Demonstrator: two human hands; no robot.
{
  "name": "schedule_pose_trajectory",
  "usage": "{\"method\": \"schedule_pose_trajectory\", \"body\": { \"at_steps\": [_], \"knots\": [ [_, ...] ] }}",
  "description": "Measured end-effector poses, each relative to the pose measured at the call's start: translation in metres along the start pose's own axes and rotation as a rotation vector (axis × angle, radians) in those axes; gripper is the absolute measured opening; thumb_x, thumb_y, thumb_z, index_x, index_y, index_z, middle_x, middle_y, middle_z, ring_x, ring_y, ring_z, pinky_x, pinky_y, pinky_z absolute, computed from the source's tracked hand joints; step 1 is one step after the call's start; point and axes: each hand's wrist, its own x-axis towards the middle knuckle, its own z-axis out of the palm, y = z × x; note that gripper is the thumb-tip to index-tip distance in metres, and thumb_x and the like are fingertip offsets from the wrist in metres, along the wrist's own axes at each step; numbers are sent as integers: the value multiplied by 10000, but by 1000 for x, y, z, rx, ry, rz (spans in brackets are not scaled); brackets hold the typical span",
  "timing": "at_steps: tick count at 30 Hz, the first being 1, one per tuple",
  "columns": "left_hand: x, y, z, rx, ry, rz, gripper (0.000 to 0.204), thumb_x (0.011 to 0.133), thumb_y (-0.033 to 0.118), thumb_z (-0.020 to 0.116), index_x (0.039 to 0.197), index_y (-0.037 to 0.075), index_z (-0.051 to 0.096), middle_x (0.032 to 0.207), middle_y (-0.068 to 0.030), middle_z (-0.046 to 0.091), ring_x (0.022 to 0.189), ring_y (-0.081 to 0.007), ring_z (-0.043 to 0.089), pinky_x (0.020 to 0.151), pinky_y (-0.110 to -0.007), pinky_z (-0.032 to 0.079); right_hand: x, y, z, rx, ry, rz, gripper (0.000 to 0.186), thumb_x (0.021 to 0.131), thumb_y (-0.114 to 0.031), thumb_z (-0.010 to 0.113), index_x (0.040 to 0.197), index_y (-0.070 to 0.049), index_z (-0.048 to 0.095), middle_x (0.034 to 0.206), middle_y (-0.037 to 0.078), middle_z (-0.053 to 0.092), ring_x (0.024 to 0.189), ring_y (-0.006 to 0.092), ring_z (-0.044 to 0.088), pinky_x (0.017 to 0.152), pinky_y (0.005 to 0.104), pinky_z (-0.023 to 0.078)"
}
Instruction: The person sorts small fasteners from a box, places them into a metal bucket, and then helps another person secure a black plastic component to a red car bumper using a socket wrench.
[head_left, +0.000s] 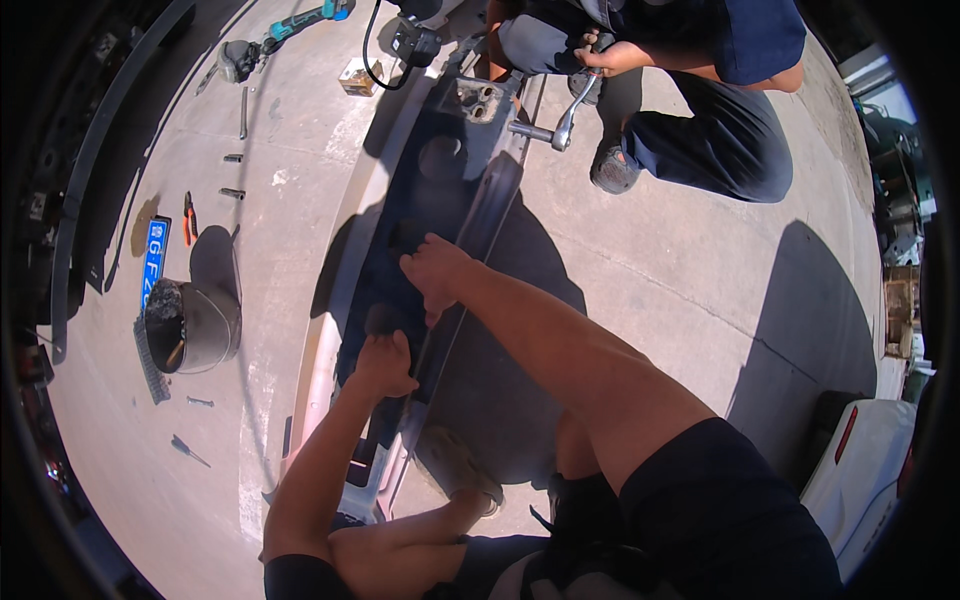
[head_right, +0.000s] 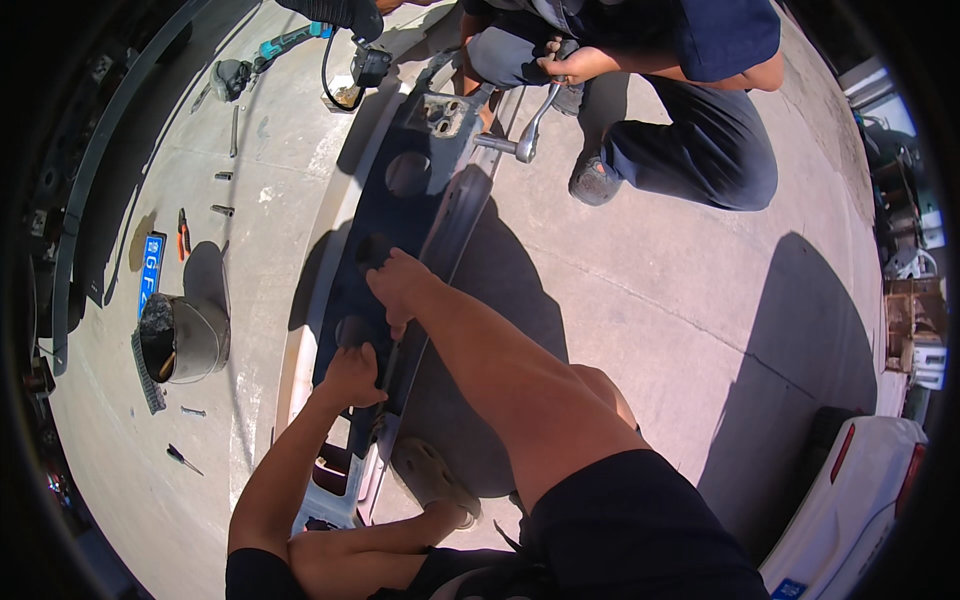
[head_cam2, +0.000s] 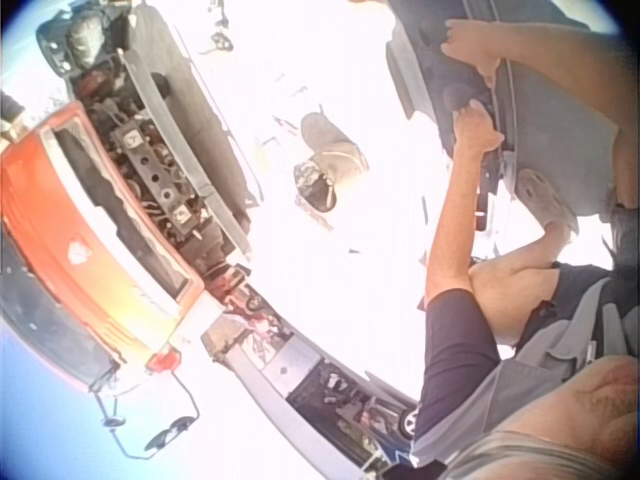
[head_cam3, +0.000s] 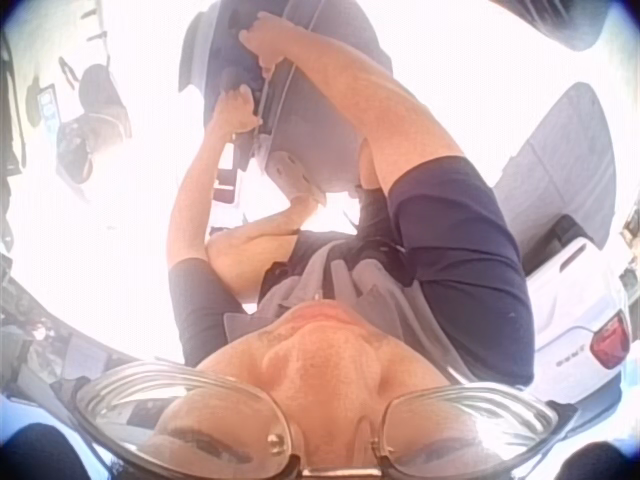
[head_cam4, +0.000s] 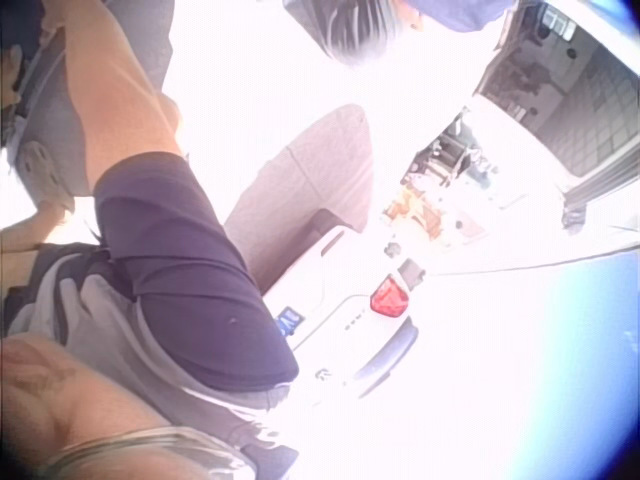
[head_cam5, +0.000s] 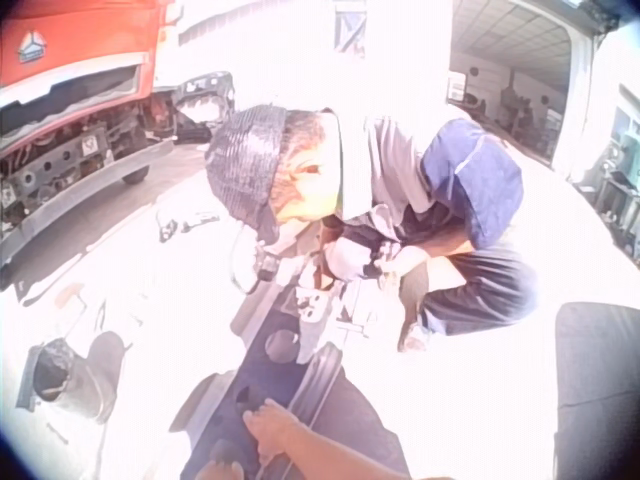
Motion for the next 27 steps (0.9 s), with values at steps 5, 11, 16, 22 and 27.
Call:
{"method": "schedule_pose_trajectory", "body": {
  "at_steps": [5, 11, 16, 22, 27],
  "knots": [
    [0, 2, -1, -8, 1, -3, 923, 611, 471, 850, 1169, -142, 445, 963, -250, 644, 940, -400, 640, 924, -450, 450, 0, 2, 4, 18, 20, 4, 920, 549, -478, 912, 1211, 34, 527, 1103, 133, 684, 1156, 279, 586, 1067, 363, 315],
    [1, 4, -6, 1, 12, -19, 748, 617, 403, 820, 1083, -68, 473, 948, -223, 665, 937, -370, 653, 916, -437, 456, -1, 2, 3, 20, 15, 4, 921, 555, -471, 912, 1217, 37, 522, 1119, 141, 679, 1165, 283, 580, 1072, 364, 310],
    [1, 4, -3, 1, 11, -17, 737, 626, 394, 804, 1090, -69, 469, 971, -230, 659, 951, -371, 649, 932, -437, 451, -2, 1, 2, 11, 10, -1, 903, 564, -473, 909, 1205, 36, 527, 1098, 138, 683, 1153, 281, 585, 1064, 364, 316],
    [1, 3, 3, 6, 19, -19, 822, 622, 436, 827, 1123, -101, 458, 982, -246, 647, 959, -391, 641, 944, -448, 441, -4, 1, 1, 8, 29, -7, 891, 562, -481, 908, 1189, 30, 535, 1069, 130, 690, 1132, 278, 595, 1052, 360, 325],
    [2, 3, 7, 6, 21, -16, 869, 611, 454, 847, 1137, -116, 457, 989, -254, 640, 963, -399, 640, 946, -453, 441, -6, 1, 1, 1, 36, -13, 870, 551, -487, 910, 1159, 18, 546, 1047, 124, 696, 1117, 274, 604, 1047, 355, 328]
  ]
}}
